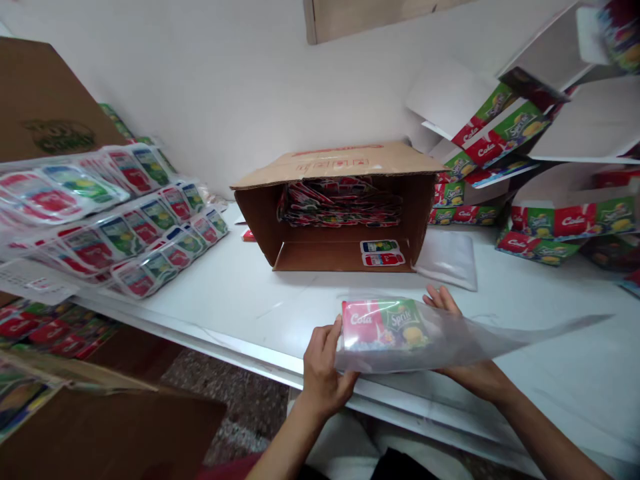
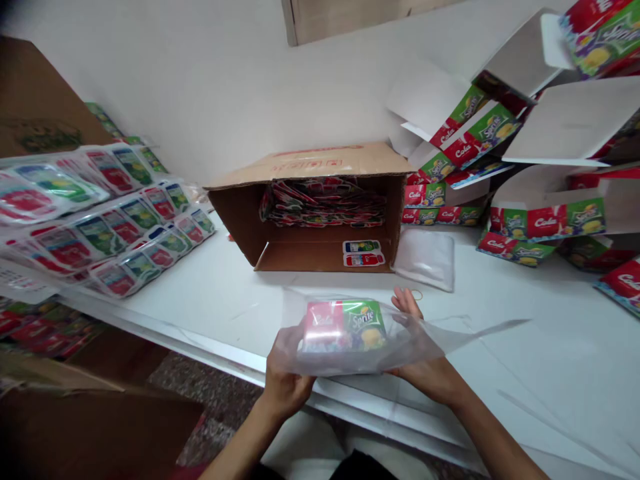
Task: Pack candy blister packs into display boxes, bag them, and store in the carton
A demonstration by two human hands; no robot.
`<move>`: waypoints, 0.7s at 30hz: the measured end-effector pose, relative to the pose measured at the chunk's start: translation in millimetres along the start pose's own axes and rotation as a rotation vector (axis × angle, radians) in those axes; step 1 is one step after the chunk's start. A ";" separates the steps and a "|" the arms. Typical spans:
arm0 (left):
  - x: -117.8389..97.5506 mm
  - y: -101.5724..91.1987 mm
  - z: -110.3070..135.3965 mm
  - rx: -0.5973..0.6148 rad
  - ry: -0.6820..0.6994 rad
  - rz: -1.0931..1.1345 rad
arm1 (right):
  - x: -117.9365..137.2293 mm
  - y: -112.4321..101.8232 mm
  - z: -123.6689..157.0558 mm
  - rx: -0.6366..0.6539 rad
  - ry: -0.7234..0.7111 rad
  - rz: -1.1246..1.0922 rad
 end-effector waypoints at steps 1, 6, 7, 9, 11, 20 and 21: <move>2.1 1.1 0.7 0.024 -0.025 -0.004 | 3.6 1.7 -4.8 0.071 -0.028 0.003; 9.8 1.5 -1.2 0.118 -0.081 -0.042 | -4.2 12.2 -14.9 0.267 0.020 0.014; 11.9 -0.4 -3.3 0.122 -0.094 -0.027 | -8.1 14.9 -14.1 0.280 0.042 0.010; 16.8 -1.8 -8.6 0.163 -0.124 0.054 | -14.6 23.0 -10.3 0.323 0.068 0.002; 21.5 4.7 -12.2 0.286 -0.142 0.189 | -19.4 31.5 -5.7 0.356 0.087 0.000; 45.7 29.1 -4.9 0.496 -0.136 0.351 | -16.3 30.6 2.5 0.262 0.088 -0.034; 45.4 26.4 -6.1 0.490 -0.123 0.316 | -14.3 27.1 2.2 0.228 0.080 -0.038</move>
Point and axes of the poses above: each hand's wrist, its own z-axis away from the middle knuckle, its own y-axis out of the palm, x = y × z, the point moved 7 cm from there along -z, towards the middle knuckle, and after that the axes turned 8 degrees about z, right-handed, at the moved point
